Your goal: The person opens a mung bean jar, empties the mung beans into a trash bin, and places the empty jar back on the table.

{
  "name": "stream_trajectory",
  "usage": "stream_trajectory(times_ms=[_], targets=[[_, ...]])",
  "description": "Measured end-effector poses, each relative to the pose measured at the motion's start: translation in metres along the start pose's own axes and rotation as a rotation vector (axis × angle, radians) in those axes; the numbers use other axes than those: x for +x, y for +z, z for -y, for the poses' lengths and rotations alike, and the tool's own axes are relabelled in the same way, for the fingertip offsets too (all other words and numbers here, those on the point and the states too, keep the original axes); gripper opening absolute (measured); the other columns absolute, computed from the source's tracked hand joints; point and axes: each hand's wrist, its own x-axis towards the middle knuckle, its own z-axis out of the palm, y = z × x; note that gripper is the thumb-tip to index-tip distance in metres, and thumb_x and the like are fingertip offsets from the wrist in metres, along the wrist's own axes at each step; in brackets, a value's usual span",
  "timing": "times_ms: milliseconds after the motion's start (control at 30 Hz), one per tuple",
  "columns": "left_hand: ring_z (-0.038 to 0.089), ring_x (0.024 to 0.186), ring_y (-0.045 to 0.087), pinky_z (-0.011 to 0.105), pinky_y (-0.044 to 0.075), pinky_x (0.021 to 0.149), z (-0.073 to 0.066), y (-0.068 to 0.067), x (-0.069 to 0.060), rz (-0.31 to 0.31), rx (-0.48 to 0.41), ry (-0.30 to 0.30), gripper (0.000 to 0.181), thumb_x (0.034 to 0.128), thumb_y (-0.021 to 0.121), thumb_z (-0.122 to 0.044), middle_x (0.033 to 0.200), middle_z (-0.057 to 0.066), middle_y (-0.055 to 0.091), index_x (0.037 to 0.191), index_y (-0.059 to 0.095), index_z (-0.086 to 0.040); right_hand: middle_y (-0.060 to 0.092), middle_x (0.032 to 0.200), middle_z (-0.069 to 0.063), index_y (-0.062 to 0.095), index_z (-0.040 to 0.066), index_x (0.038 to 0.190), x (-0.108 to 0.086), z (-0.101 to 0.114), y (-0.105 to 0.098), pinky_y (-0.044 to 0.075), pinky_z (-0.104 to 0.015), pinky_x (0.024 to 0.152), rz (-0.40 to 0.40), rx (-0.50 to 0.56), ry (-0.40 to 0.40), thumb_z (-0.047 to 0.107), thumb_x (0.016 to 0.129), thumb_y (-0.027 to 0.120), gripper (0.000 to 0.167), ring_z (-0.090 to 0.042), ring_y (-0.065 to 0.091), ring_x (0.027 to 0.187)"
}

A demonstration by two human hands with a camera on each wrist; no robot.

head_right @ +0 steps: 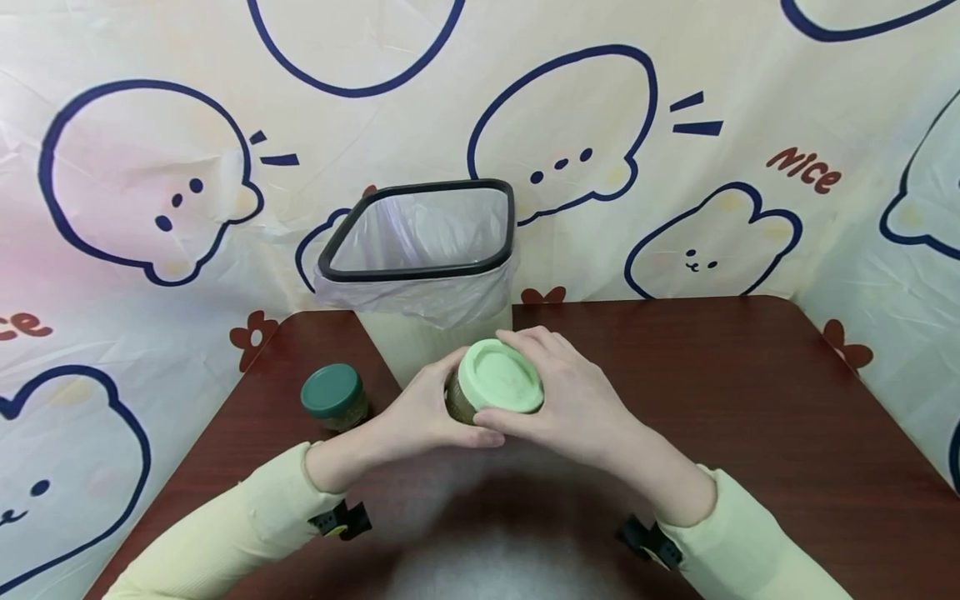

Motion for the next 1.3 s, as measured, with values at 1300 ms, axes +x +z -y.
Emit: stream_trajectory(times_ms=[1300], targets=[[0.01, 0.102, 0.055, 0.031, 0.049, 0.084, -0.005, 0.002, 0.0, 0.008, 0.014, -0.024, 0.081, 0.0658, 0.089, -0.028, 0.116, -0.007, 0.057, 0.134, 0.047, -0.015, 0.054, 0.115, 0.003, 0.054, 0.018, 0.131, 0.008, 0.011, -0.008, 0.047, -0.033, 0.066, 0.035, -0.227, 0.062, 0.064, 0.076, 0.071, 0.073, -0.012, 0.051, 0.091]])
